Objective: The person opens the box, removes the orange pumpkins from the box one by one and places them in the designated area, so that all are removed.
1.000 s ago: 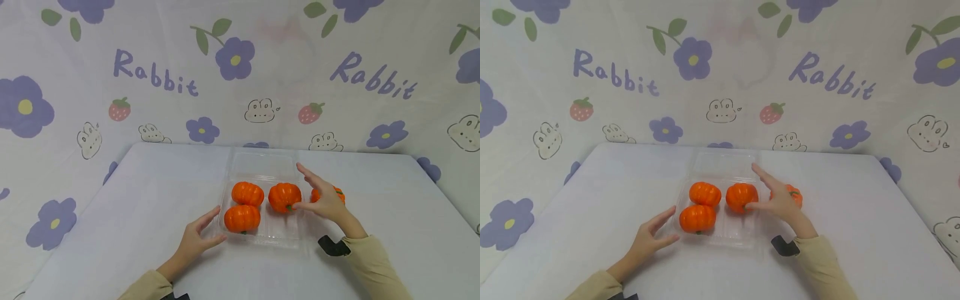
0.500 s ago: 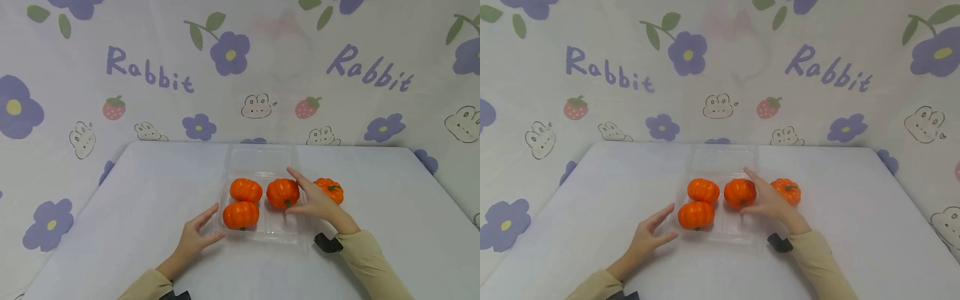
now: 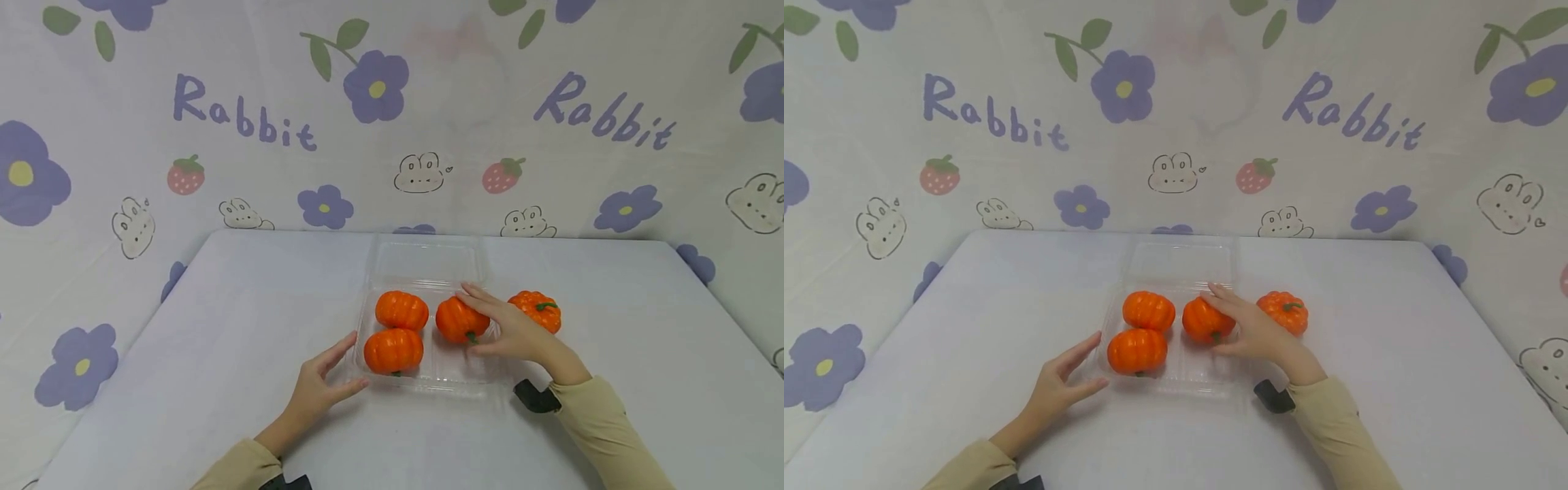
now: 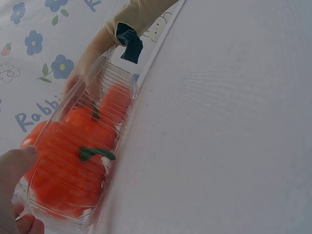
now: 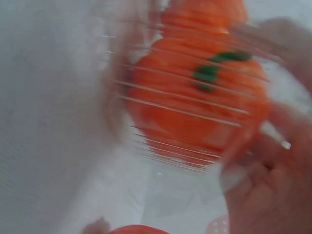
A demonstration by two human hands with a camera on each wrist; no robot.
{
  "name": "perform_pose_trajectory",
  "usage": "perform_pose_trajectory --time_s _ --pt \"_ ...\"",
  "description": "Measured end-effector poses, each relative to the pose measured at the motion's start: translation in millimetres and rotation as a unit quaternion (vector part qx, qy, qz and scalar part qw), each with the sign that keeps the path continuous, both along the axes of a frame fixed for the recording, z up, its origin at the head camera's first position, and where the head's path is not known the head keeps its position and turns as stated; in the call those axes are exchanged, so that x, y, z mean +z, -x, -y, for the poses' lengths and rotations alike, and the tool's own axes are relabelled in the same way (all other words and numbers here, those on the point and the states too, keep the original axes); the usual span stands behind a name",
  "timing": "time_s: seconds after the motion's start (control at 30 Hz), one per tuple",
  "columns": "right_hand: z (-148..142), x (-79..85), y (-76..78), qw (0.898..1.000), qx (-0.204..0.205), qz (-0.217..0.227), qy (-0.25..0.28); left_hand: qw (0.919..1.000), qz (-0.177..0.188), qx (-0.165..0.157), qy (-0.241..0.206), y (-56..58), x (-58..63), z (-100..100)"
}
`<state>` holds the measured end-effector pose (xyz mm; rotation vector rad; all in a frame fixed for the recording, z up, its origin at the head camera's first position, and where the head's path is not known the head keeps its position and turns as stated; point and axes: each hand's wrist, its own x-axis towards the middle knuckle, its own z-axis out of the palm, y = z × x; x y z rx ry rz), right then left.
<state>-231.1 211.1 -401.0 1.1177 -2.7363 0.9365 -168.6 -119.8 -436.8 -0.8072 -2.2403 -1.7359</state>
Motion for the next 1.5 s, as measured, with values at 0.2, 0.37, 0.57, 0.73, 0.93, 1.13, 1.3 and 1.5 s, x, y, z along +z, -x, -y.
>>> perform_pose_trajectory --time_s 0.2,0.37,0.57,0.73,0.93,1.13,1.3,1.5 --pt "-3.3 3.8 -0.7 1.0 0.006 0.011 -0.023 0.9999 0.003 -0.005 -0.009 1.7 -3.9 0.7" --pt "-2.4 3.8 1.1 0.999 -0.006 -0.014 -0.041 0.9999 0.005 -0.005 -0.01 1.7 -3.9 1.1" --pt "-1.7 -0.1 2.7 0.998 -0.012 -0.045 -0.036 0.9996 -0.027 0.001 0.006 -0.9 -0.7 0.3" --pt "-1.2 -1.9 1.1 0.997 -0.032 -0.062 -0.025 0.9988 -0.045 0.007 0.018 -1.6 -2.7 1.0" --pt "-1.9 2.1 0.1 0.995 -0.053 -0.079 0.001 0.9979 -0.06 -0.014 0.02 2.0 -1.7 4.1" --pt "-5.4 3.3 1.5 0.994 -0.044 -0.094 0.035 0.9976 -0.059 -0.036 0.012 6.6 -2.9 6.7" --pt "-6.4 2.8 1.3 0.993 -0.04 -0.04 0.1 0.9979 -0.048 -0.043 -0.002 6.4 -5.7 6.1" --pt "-6.9 9.5 -3.5 0.987 -0.08 -0.009 0.137 0.9979 -0.05 -0.042 -0.006 7.6 -6.4 4.5"
